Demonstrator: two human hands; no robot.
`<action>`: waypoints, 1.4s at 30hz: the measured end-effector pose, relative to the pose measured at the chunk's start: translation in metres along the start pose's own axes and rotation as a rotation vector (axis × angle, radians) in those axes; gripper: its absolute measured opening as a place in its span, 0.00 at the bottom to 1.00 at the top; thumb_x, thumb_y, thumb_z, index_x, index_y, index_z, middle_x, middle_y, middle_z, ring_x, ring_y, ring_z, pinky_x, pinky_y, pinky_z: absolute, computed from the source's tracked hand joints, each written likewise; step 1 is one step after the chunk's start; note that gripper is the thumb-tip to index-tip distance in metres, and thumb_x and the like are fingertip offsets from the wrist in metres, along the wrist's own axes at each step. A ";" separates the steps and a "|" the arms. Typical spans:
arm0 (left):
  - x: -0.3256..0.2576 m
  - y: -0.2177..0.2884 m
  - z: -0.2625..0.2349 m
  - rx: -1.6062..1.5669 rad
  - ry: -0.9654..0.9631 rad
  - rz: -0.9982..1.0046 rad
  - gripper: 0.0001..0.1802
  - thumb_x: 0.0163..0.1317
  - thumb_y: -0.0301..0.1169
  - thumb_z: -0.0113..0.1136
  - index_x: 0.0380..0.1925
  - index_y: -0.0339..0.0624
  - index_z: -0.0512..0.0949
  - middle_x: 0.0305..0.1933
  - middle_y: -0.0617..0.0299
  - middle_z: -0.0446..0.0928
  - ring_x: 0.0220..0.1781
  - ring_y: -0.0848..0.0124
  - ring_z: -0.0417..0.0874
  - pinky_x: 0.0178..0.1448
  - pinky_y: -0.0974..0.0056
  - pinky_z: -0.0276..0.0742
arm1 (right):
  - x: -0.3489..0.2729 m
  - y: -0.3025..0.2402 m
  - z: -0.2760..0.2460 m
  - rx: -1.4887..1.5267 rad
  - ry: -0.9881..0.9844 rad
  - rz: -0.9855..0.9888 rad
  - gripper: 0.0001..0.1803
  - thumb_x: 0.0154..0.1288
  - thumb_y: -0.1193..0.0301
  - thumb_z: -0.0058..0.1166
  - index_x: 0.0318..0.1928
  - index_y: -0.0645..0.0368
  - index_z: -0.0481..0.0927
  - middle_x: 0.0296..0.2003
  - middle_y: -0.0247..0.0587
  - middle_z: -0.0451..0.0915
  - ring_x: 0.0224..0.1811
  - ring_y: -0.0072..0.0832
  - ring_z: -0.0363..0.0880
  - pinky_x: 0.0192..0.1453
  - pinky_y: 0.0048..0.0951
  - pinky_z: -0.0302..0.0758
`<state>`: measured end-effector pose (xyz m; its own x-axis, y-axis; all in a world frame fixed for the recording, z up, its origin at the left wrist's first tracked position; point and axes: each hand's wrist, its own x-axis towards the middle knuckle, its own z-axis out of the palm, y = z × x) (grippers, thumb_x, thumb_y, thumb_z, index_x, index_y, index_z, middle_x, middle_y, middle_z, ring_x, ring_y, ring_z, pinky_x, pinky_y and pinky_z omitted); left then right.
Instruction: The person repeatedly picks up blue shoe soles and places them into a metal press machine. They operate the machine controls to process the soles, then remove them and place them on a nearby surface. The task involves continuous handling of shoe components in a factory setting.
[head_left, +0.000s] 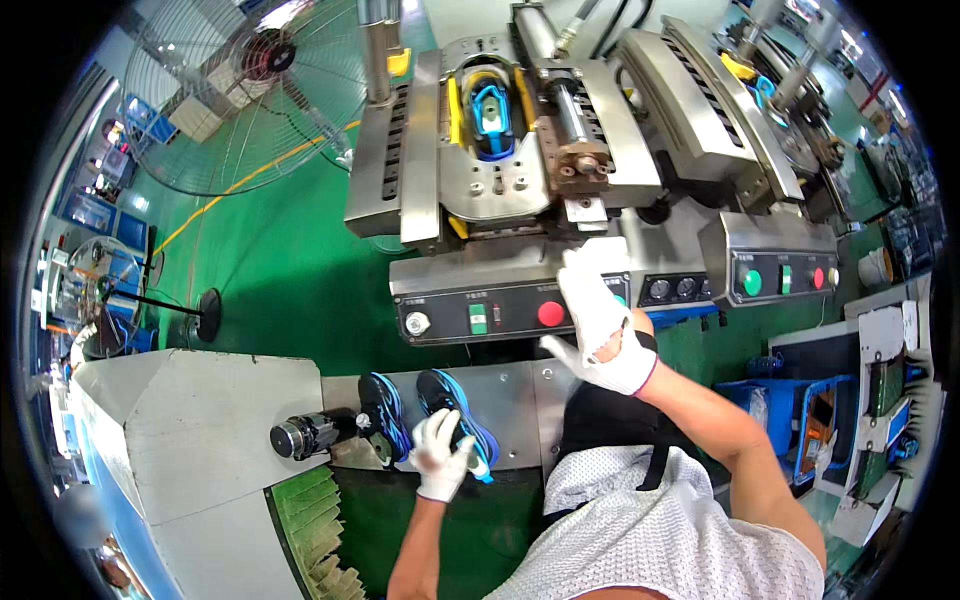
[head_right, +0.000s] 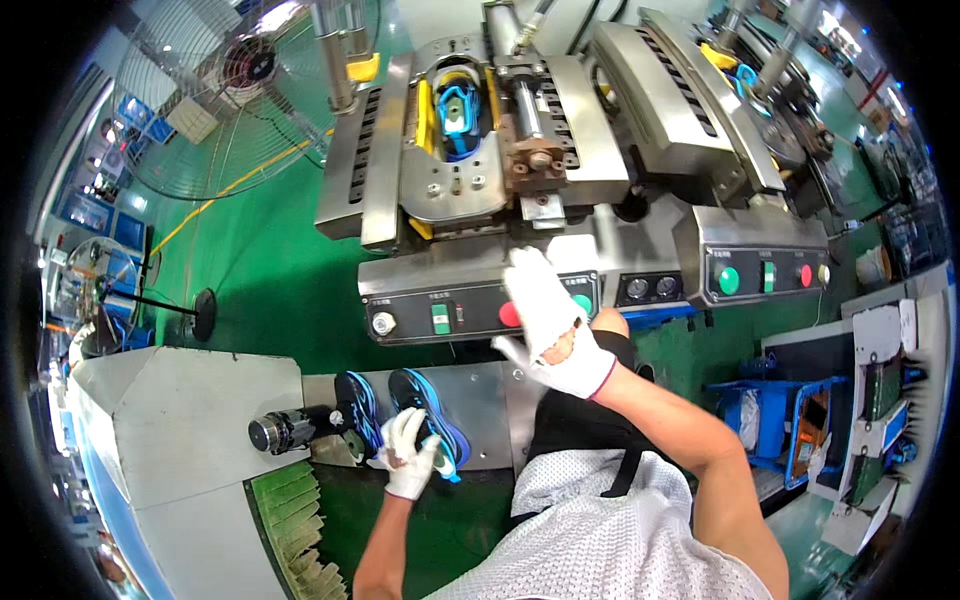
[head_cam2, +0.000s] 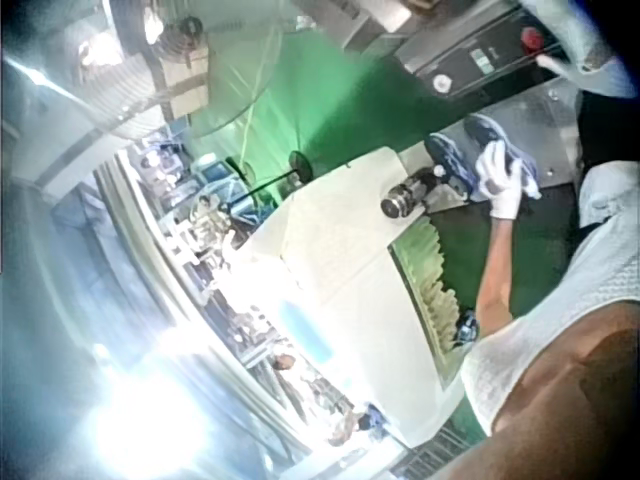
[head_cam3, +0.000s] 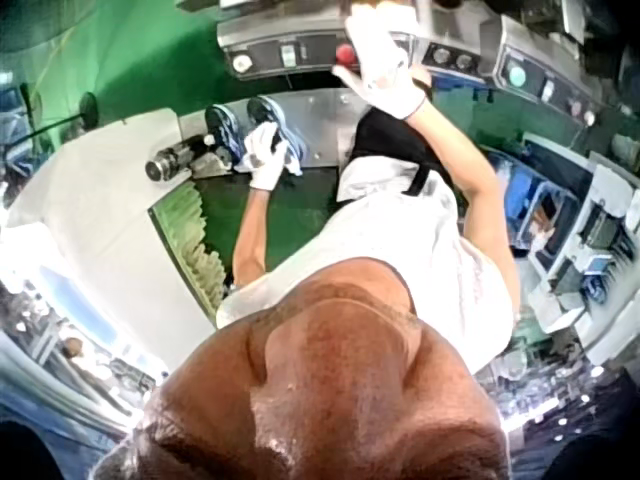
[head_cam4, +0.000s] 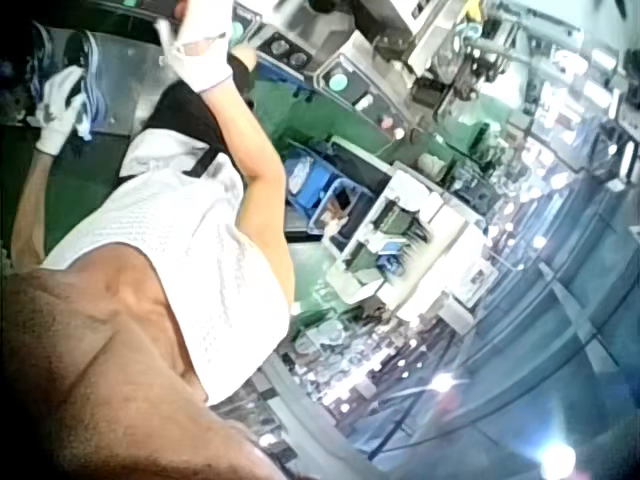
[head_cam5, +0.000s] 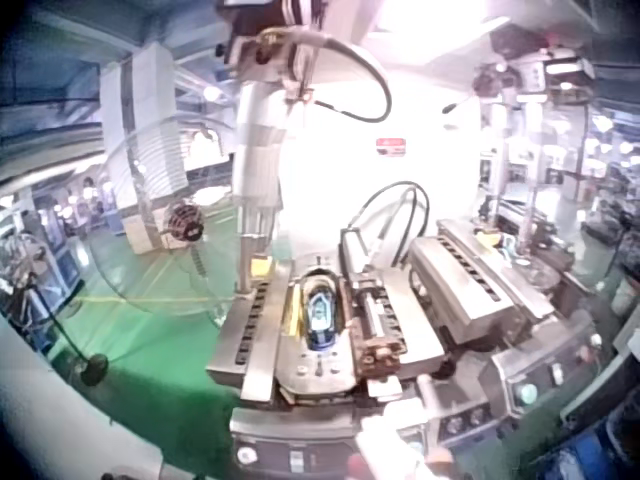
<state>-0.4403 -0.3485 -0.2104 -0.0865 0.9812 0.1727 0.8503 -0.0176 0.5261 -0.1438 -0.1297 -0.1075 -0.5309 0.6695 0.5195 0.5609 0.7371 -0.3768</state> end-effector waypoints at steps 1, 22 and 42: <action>0.016 -0.002 -0.004 0.001 -0.056 0.084 0.23 0.54 0.39 0.76 0.50 0.47 0.87 0.55 0.58 0.83 0.58 0.52 0.81 0.61 0.48 0.79 | -0.036 0.025 0.013 -0.135 -0.159 0.142 0.53 0.63 0.54 0.68 0.80 0.69 0.59 0.78 0.68 0.60 0.82 0.60 0.59 0.86 0.55 0.53; 0.133 0.438 0.096 -0.736 -0.706 0.375 0.07 0.75 0.28 0.60 0.40 0.36 0.84 0.38 0.63 0.85 0.39 0.74 0.79 0.50 0.65 0.77 | -0.285 -0.065 -0.178 0.383 0.453 0.829 0.56 0.57 0.57 0.75 0.78 0.71 0.60 0.71 0.63 0.72 0.73 0.52 0.74 0.75 0.44 0.73; 0.072 0.410 0.215 -0.389 -0.863 0.676 0.29 0.67 0.31 0.71 0.67 0.39 0.75 0.67 0.46 0.75 0.48 0.57 0.89 0.51 0.57 0.88 | -0.587 0.338 -0.608 -0.393 1.019 1.490 0.38 0.68 0.47 0.67 0.69 0.60 0.80 0.69 0.49 0.79 0.69 0.42 0.77 0.67 0.44 0.78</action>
<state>0.0139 -0.2434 -0.1607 0.8338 0.5512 -0.0297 0.3578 -0.4986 0.7895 0.7431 -0.3291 -0.0737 0.9416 0.2491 0.2266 0.3256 -0.5017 -0.8014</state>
